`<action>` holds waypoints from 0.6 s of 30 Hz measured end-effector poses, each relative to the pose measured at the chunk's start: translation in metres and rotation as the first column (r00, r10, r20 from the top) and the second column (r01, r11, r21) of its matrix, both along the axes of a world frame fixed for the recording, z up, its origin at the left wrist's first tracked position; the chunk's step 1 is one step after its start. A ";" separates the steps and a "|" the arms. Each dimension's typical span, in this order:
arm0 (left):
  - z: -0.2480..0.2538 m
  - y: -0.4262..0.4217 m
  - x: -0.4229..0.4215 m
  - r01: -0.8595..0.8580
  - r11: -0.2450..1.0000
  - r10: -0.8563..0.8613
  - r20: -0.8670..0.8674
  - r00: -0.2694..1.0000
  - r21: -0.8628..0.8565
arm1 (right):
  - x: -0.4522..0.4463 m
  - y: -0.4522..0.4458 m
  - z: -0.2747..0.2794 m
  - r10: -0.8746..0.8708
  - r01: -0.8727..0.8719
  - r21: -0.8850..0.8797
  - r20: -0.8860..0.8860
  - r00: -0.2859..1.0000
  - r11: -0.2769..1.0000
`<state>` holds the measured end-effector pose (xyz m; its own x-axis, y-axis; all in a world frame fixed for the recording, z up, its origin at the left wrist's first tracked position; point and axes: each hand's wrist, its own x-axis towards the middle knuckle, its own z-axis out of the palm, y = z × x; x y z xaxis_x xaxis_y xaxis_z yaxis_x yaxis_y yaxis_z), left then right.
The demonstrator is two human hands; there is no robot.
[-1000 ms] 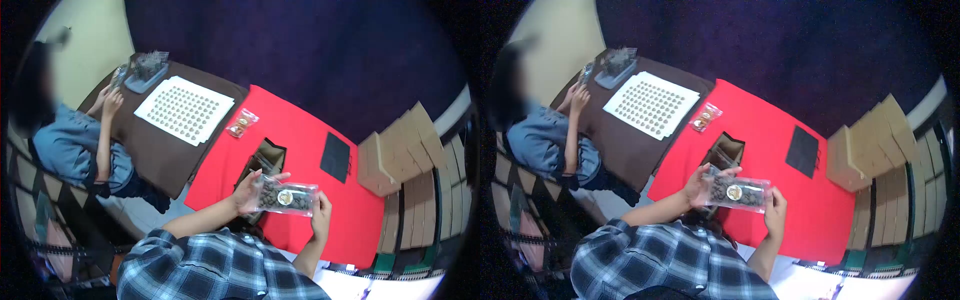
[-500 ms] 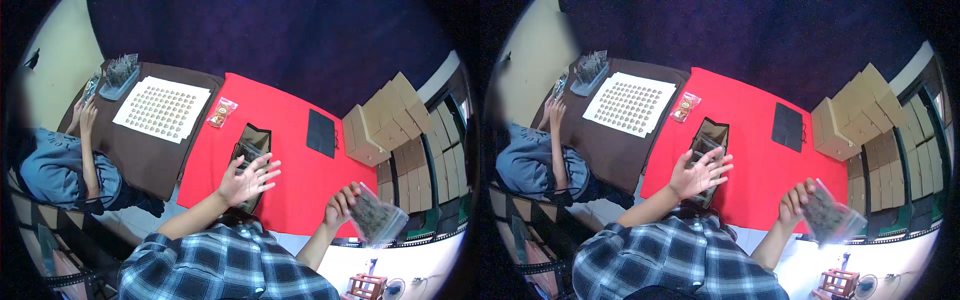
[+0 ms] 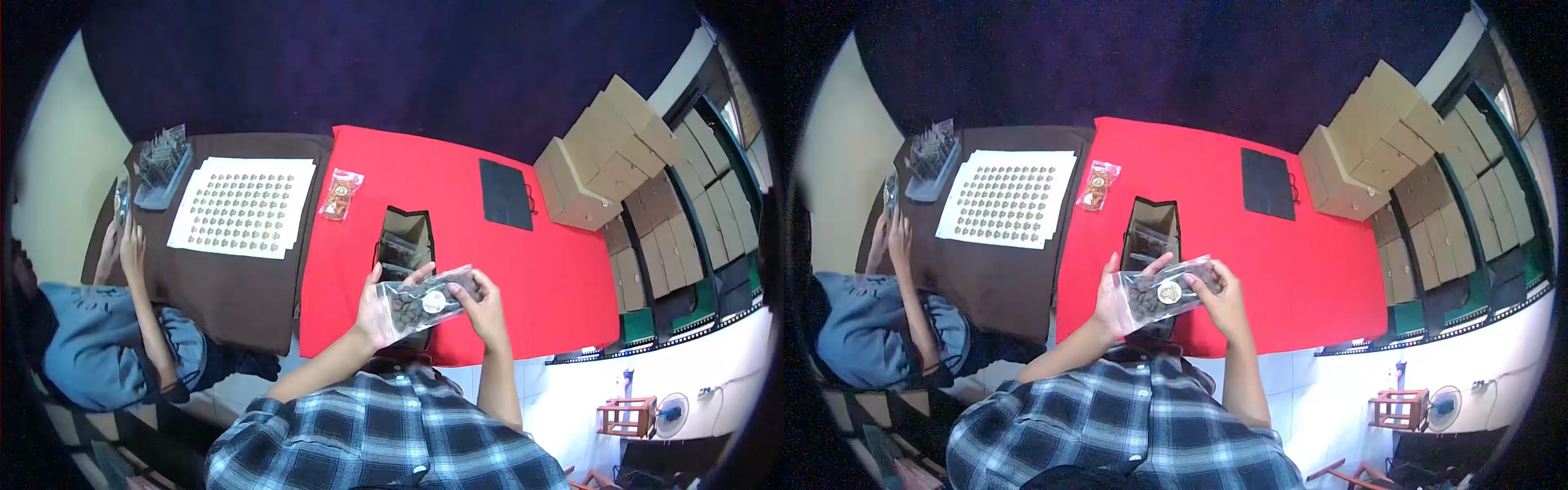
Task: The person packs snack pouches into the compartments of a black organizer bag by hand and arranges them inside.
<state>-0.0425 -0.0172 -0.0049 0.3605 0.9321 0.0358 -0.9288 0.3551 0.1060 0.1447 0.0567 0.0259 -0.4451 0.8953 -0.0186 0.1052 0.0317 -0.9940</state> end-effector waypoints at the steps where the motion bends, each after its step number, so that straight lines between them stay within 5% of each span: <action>1: -0.001 0.004 -0.006 0.022 1.000 -0.022 0.005 1.000 -0.013 | -0.005 -0.002 0.004 0.000 -0.001 -0.019 -0.052 0.999 1.000; 5: 0.005 0.011 -0.022 0.095 0.995 -0.100 0.183 0.978 0.035 | -0.014 -0.006 0.018 0.057 -0.058 0.001 -0.193 0.980 0.998; 8: 0.017 0.007 -0.029 0.071 0.973 -0.030 -0.186 0.982 0.219 | -0.021 -0.016 0.044 0.075 -0.085 -0.041 -0.199 0.977 0.996; 13: 0.037 0.002 -0.053 0.148 0.908 0.152 -0.637 0.756 0.392 | -0.044 -0.028 0.054 0.188 -0.179 0.058 -0.247 0.950 0.982; 15: 0.036 0.009 -0.059 0.134 0.883 0.245 -0.687 0.684 0.449 | -0.056 -0.036 0.057 0.200 -0.192 0.055 -0.302 0.932 0.980; 18: 0.061 0.007 -0.061 0.104 0.866 0.350 -0.743 0.571 0.488 | -0.070 -0.039 0.058 0.310 -0.258 0.273 -0.172 0.935 0.927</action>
